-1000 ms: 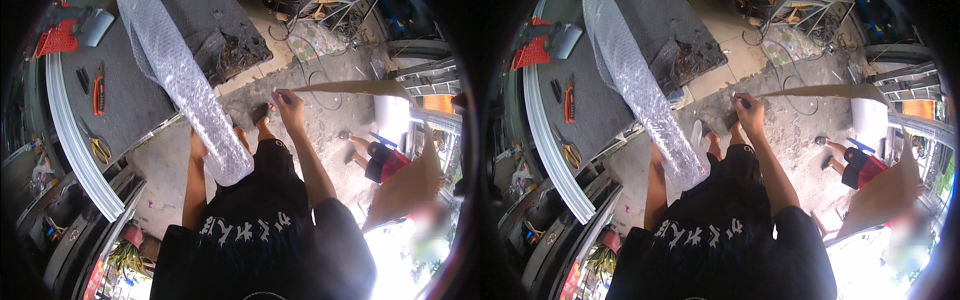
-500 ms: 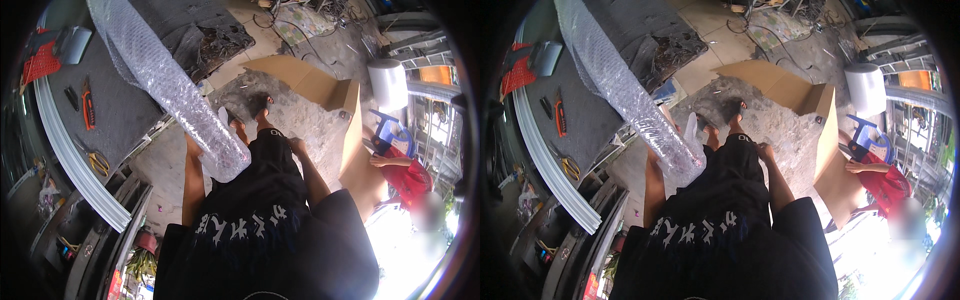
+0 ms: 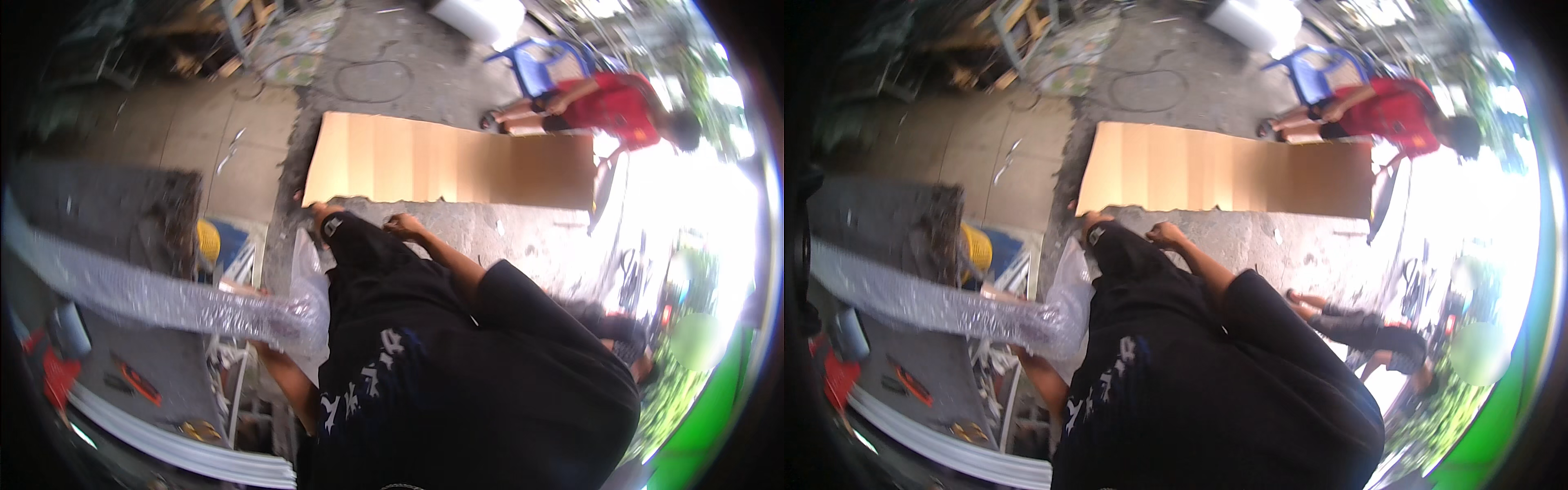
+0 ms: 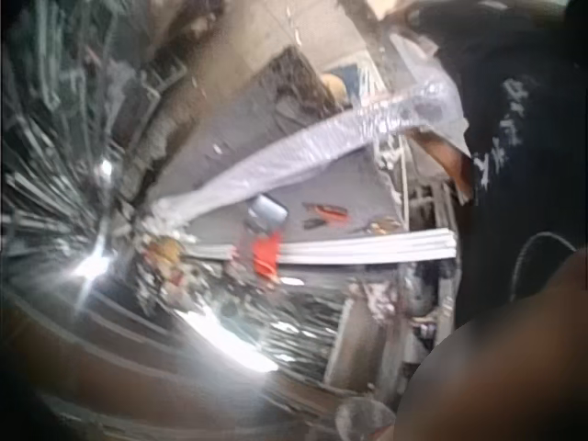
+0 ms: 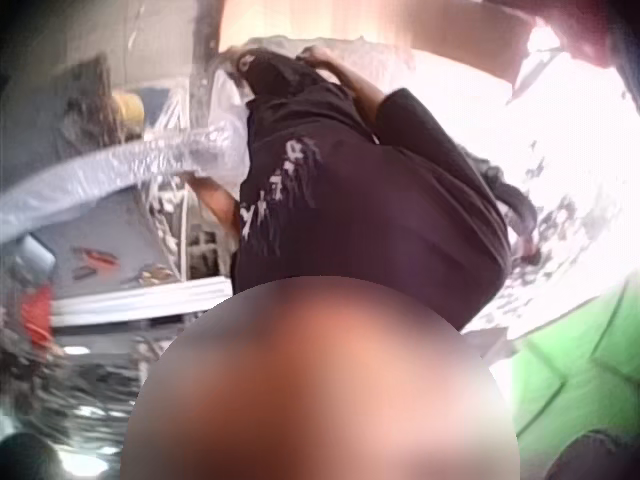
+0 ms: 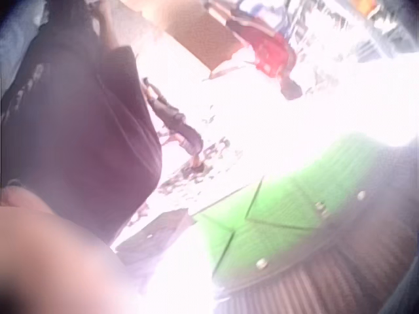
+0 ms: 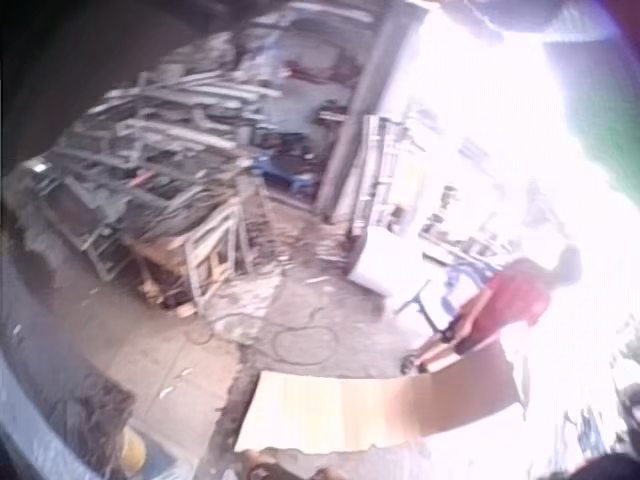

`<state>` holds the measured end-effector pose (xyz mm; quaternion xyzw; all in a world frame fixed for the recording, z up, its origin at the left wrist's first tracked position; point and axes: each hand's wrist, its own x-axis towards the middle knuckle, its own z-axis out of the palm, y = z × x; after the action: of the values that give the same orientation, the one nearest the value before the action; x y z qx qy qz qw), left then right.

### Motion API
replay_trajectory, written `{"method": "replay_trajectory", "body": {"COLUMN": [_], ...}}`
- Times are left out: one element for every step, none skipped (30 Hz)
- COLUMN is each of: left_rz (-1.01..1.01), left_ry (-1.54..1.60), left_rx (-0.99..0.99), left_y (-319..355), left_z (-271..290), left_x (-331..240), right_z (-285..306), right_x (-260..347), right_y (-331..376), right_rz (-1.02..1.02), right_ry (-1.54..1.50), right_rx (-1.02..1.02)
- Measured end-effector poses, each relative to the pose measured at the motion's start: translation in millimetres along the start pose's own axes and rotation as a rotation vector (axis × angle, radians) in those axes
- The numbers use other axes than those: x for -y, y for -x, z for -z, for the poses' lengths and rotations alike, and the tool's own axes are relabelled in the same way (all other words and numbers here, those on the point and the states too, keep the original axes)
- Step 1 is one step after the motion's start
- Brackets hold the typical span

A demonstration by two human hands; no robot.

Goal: The person wraps a long, dark rectangular object with bubble wrap on a workbench, then secures it with packing tape. The wrapped item is handed to another person at the end.

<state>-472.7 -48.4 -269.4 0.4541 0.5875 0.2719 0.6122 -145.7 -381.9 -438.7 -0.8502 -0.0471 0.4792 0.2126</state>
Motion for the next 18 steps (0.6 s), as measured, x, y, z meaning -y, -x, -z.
{"method": "replay_trajectory", "body": {"left_rz": [0.02,0.041,0.064,0.084,0.106,0.121,0.134,0.141,0.149,0.156,0.165,0.169,0.179,0.182,0.186,0.191,0.198,0.199], "left_ry": [0.014,0.026,0.039,0.045,0.063,0.075,0.087,0.093,0.098,0.109,0.117,0.112,0.113,0.114,0.115,0.114,0.115,0.11], "left_rx": [-0.001,0.002,0.003,0.016,0.038,0.047,0.056,0.064,0.073,0.071,0.079,0.087,0.094,0.092,0.088,0.082,0.081,0.073], "left_y": [1,3,4,2,2,0,-1,-2,-3,-4,-5,-6,-6,-6,-6,-6,-6,-5], "left_z": [-4,-7,-11,-17,-22,-26,-29,-31,-32,-33,-33,-33,-32,-30,-29,-27,-25,-22], "left_x": [-6,-13,-16,-20,-21,-24,-25,-28,-29,-30,-31,-32,-33,-34,-35,-36,-36,-36], "right_z": [-2,-4,-4,-4,-2,0,1,5,6,10,11,15,15,18,19,20,21,21], "right_x": [4,8,13,17,23,27,34,39,45,49,53,56,57,57,55,52,48,46], "right_y": [-3,-7,-13,-19,-25,-29,-32,-35,-36,-36,-35,-34,-30,-27,-20,-14,-6,0], "right_rz": [-0.029,-0.013,-0.034,-0.014,-0.059,-0.039,-0.065,-0.003,0.045,0.06,0.061,0.053,0.087,0.112,0.1,0.08,0.058,0.049], "right_ry": [-0.152,-0.112,-0.063,0.012,0.11,0.069,0.067,0.034,-0.013,-0.034,-0.03,-0.085,-0.13,-0.124,-0.098,-0.079,-0.033,0.04], "right_rx": [0.056,0.051,0.03,0.056,0.082,0.069,0.097,0.08,0.038,-0.003,-0.042,-0.004,-0.036,-0.073,-0.064,-0.056,-0.072,-0.091]}}
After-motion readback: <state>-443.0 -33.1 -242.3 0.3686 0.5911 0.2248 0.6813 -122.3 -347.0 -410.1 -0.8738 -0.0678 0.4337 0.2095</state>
